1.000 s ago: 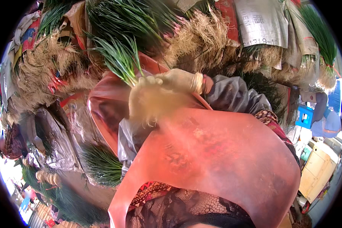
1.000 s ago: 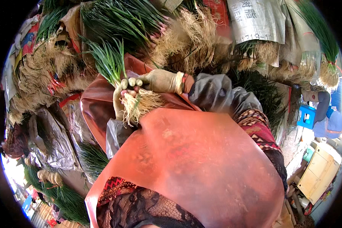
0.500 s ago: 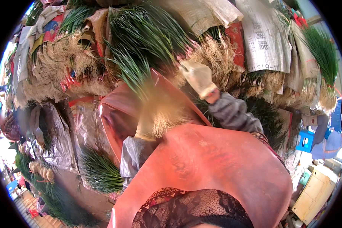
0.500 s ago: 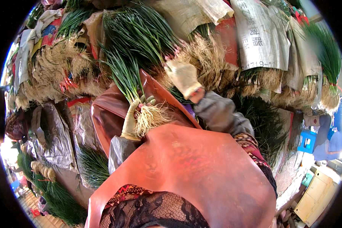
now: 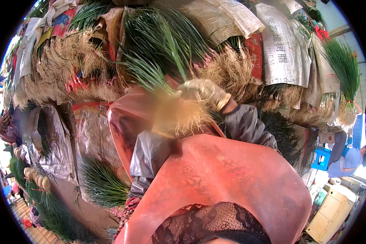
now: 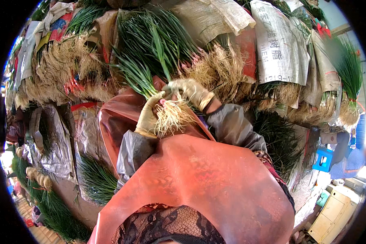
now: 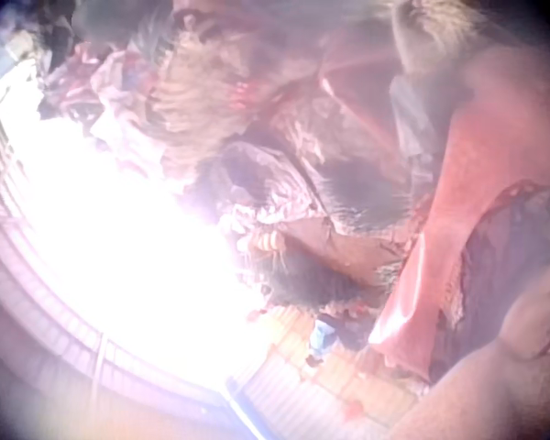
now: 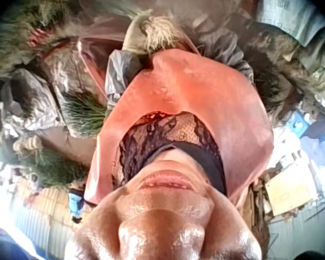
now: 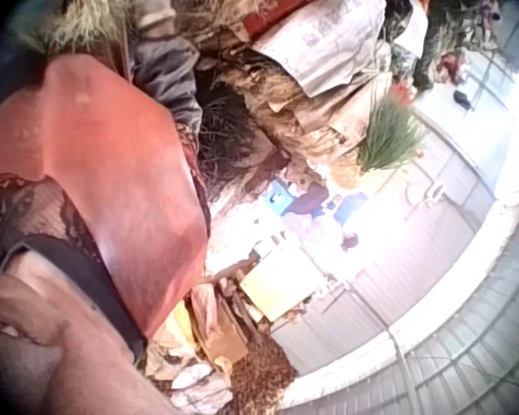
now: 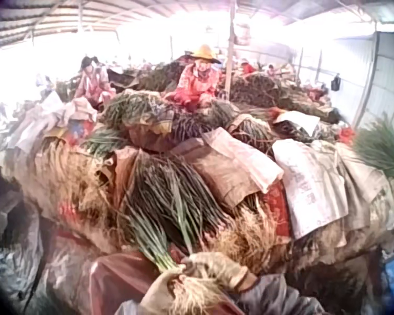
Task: The person processes scallions by hand, bundling them together and cleaning the roots while seated in a warehouse environment with other workers.
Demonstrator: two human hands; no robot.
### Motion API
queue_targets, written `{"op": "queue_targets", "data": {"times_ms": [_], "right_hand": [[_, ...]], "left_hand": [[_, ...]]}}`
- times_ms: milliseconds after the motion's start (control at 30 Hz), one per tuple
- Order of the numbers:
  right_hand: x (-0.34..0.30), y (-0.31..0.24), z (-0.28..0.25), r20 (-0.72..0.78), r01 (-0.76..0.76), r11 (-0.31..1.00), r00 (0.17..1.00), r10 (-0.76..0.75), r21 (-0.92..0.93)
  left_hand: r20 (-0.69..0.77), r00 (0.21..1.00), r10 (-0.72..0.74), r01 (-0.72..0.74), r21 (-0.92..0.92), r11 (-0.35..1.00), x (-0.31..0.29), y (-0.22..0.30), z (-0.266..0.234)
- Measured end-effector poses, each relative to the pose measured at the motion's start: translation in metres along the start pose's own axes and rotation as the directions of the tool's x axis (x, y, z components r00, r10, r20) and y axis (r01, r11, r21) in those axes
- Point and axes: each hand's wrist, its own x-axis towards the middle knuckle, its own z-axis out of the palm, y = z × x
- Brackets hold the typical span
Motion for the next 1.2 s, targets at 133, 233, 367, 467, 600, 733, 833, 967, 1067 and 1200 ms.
{"op": "queue_targets", "data": {"times_ms": [133,233,367,467,600,733,833,967,1067,1200], "right_hand": [[0.008,0.011,0.017,-0.206,-0.260,0.966,0.946,0.252,-0.010],[0.040,0.008,0.005,-0.209,-0.114,0.731,0.977,-0.039,-0.672],[0.048,0.007,0.015,0.302,0.315,-0.033,0.865,-0.402,-0.948],[0.042,0.014,0.003,0.063,0.145,0.244,0.947,-0.315,-0.959],[0.036,0.000,0.025,0.055,0.148,0.236,0.931,-0.361,-0.960],[0.030,-0.006,0.041,0.018,0.105,0.204,0.922,-0.388,-0.973],[0.030,-0.001,0.045,0.019,0.100,0.176,0.912,-0.411,-0.979],[0.031,-0.014,0.054,0.057,0.122,0.135,0.911,-0.408,-0.983],[0.035,-0.018,0.057,0.104,0.145,0.079,0.918,-0.383,-0.986],[0.039,-0.020,0.060,0.144,0.147,-0.020,0.915,-0.378,-0.989]], "left_hand": [[-0.076,0.984,-0.164,0.175,0.168,0.970,0.024,-0.008,-0.017],[-0.139,0.952,-0.271,0.280,0.045,0.959,-0.007,-0.009,0.035],[0.034,0.930,-0.366,0.363,0.068,0.929,-0.020,-0.002,0.026],[-0.119,0.964,-0.236,0.239,0.011,0.971,-0.004,-0.010,0.004],[-0.035,0.978,-0.204,0.203,-0.009,0.979,-0.020,-0.012,0.004],[0.054,0.966,-0.253,0.256,-0.074,0.964,-0.010,-0.014,-0.017],[0.042,0.956,-0.290,0.292,-0.068,0.954,-0.014,-0.018,-0.004],[-0.063,0.978,-0.200,0.197,-0.047,0.979,-0.008,-0.017,-0.014],[0.022,0.965,-0.260,0.261,-0.079,0.962,-0.006,-0.013,-0.025],[0.018,0.979,-0.205,0.205,-0.074,0.976,-0.023,-0.012,-0.001]]}}
